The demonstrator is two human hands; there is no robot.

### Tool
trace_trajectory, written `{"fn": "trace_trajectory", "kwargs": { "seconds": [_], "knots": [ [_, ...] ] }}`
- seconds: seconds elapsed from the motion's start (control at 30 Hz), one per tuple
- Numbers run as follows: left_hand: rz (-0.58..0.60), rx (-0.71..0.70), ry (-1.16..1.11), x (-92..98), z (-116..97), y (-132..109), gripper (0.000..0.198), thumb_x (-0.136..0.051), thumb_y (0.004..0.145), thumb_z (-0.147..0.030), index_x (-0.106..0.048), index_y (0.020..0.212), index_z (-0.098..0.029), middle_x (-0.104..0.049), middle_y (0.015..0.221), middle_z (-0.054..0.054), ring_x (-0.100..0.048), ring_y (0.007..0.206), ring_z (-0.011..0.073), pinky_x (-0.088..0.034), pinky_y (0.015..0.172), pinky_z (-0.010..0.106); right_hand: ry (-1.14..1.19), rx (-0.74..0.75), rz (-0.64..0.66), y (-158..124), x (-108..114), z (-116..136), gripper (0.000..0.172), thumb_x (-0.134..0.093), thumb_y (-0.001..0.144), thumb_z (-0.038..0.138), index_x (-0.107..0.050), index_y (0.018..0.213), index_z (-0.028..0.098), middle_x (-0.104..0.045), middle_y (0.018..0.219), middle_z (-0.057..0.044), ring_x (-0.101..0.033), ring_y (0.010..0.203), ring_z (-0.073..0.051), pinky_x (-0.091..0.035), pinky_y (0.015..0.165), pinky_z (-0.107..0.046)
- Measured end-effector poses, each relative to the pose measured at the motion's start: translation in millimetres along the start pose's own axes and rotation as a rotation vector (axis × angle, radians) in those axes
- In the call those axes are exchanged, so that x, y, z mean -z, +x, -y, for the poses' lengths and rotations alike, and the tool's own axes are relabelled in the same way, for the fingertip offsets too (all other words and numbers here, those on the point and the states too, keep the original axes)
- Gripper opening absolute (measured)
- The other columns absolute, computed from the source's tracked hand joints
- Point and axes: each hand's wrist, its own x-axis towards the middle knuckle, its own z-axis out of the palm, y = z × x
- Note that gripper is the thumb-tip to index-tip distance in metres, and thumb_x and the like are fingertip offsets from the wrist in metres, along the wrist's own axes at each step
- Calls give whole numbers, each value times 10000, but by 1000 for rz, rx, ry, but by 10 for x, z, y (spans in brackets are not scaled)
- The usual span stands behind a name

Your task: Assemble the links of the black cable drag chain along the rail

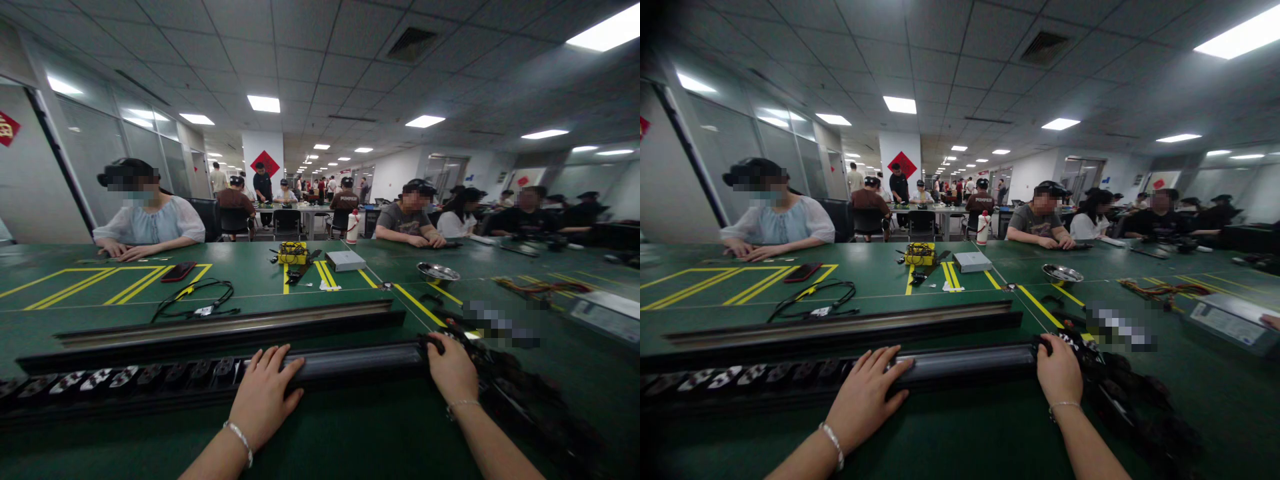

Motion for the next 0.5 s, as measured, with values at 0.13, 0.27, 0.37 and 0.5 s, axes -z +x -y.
{"fn": "trace_trajectory", "kwargs": {
  "seconds": [0.13,0.27,0.37,0.5],
  "knots": [
    [-7,4,7,10,-12,1,459,-560,727,-342,-478,1178,-369,-471,1293,37,-423,1175,251,-285,1002,474,18,41,-61,17,-5,-61,340,-386,722,297,-611,944,171,-587,1047,-92,-532,946,-231,-405,826,-345],
    [-22,-1,1,-10,-4,0,462,-554,730,-353,-474,1185,-361,-469,1297,34,-422,1175,250,-281,1004,473,1,67,-87,29,0,-110,344,-377,728,282,-615,945,158,-581,1076,-105,-515,998,-240,-393,861,-360],
    [-19,-1,1,-20,1,-2,463,-549,733,-356,-471,1190,-350,-467,1298,38,-416,1182,250,-276,1009,474,-28,98,-103,30,-6,-114,357,-363,732,268,-623,940,140,-568,1107,-117,-502,1026,-248,-381,891,-373],
    [-9,4,1,0,-10,-3,452,-550,732,-356,-481,1178,-348,-467,1300,40,-414,1185,253,-277,1009,475,-99,116,-110,15,14,-61,375,-340,728,234,-646,919,133,-560,1127,-114,-509,1004,-244,-377,903,-367]
  ]
}}
